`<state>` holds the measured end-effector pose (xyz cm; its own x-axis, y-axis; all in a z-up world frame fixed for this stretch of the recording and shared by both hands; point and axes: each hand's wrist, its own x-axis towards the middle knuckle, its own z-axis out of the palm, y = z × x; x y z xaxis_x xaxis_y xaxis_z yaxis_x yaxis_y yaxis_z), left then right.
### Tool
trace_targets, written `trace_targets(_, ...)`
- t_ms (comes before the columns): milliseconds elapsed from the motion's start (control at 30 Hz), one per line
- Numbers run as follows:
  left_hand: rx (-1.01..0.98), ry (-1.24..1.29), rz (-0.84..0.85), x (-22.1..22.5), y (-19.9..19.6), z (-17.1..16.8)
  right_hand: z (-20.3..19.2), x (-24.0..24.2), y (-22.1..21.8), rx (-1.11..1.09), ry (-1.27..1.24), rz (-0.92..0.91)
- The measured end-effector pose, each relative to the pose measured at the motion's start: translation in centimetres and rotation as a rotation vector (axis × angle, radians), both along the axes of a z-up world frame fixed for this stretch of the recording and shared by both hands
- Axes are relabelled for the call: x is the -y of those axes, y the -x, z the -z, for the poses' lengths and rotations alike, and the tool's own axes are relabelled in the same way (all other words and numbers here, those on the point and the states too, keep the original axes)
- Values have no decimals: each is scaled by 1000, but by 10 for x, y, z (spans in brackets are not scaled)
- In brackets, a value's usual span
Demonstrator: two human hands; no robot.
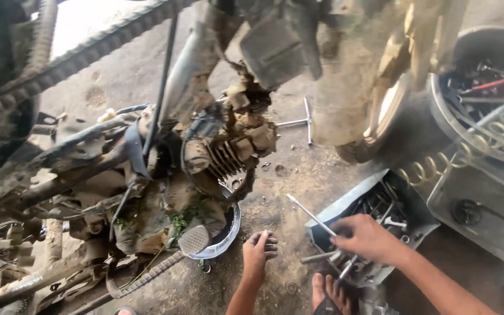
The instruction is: Repairing and adjusting internal components of a motorcycle engine using a hand tool.
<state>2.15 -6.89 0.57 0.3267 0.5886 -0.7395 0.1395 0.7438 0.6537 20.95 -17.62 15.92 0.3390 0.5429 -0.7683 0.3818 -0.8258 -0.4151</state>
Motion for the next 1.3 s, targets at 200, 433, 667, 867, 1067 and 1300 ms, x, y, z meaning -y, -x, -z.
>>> trace_targets(200,-16,-15,50,19,-8,-4,0,16,-20,-294,-335,353)
trace_targets(433,-80,8,82,31,-7,19,45,12,-31,109,-911,42)
trace_targets(667,100,-20,82,14,-19,5,42,-14,-9,283,-1237,152)
trace_targets(867,36,-31,135,2,-15,-6,70,-31,12,87,-986,157)
trace_targets(1067,245,197,197,-4,-25,-48,31,-27,31,-272,-1197,52)
trace_targets(1300,326,183,195,-44,-24,-59,58,-35,78,-340,-326,-268)
